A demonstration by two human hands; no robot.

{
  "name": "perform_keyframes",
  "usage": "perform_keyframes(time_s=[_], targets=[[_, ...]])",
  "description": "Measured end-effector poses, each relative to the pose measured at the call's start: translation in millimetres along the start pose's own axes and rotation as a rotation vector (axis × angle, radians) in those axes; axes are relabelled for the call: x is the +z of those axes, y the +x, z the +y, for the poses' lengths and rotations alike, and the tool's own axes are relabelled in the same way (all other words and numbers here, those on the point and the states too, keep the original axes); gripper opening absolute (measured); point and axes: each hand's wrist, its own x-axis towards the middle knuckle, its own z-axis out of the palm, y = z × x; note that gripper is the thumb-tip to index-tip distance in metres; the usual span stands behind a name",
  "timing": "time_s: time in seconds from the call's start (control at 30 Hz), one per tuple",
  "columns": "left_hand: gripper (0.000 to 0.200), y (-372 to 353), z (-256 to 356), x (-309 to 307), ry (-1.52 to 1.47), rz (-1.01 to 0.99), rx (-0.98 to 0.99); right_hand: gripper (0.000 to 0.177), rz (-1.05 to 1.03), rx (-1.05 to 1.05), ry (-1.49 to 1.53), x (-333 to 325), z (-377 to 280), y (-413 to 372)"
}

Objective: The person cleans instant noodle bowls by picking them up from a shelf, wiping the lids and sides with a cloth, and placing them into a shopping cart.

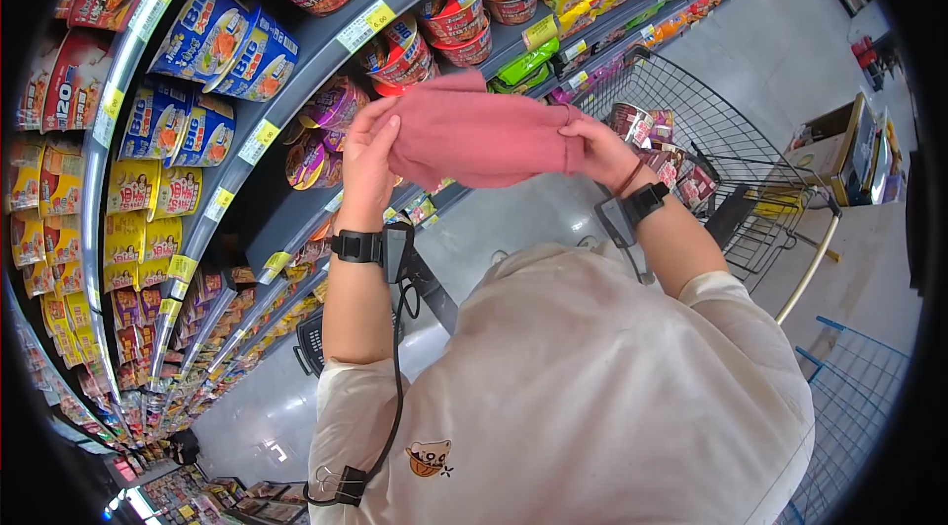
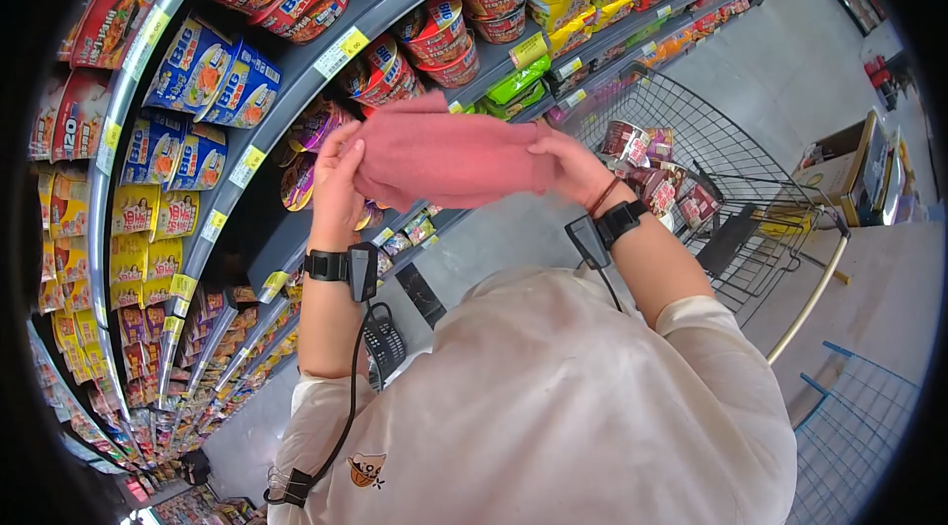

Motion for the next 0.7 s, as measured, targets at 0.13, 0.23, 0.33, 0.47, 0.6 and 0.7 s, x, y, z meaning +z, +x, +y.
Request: perform_keyframes(time_s=[0.13, 0.23, 0.33, 0.47, 0.6, 0.7], targets=[[0.016, 4, -31, -39, 0.514, 0.107, 0.019, 0.042, -0.038, 0.039, 0.031, -32, 8, 17], [0.02, 2, -29, -34, 0.491, 0.029, 0.02, 0.05, 0.215, -0.01, -0.013, 17, -10, 8], [0.019, 1, -13, -24, 0.525, 0.015, 0.071, 0.056, 0.378, -0.088, -0.308, 12, -11, 11], [0.02, -11, 22, -1, 0.611, -0.007, 0.114, 0.055, 0.426, -0.237, -0.871, -22, 4, 30], [0.019, -13, 30, -5, 0.648, -0.004, 0.175, 0.038, 0.487, -0.102, -0.139, -10, 1, 26], [0.019, -21, 45, -3, 0.539, 0.079, 0.216, 0.035, 0.159, -0.213, 0.262, -4, -14, 20]])
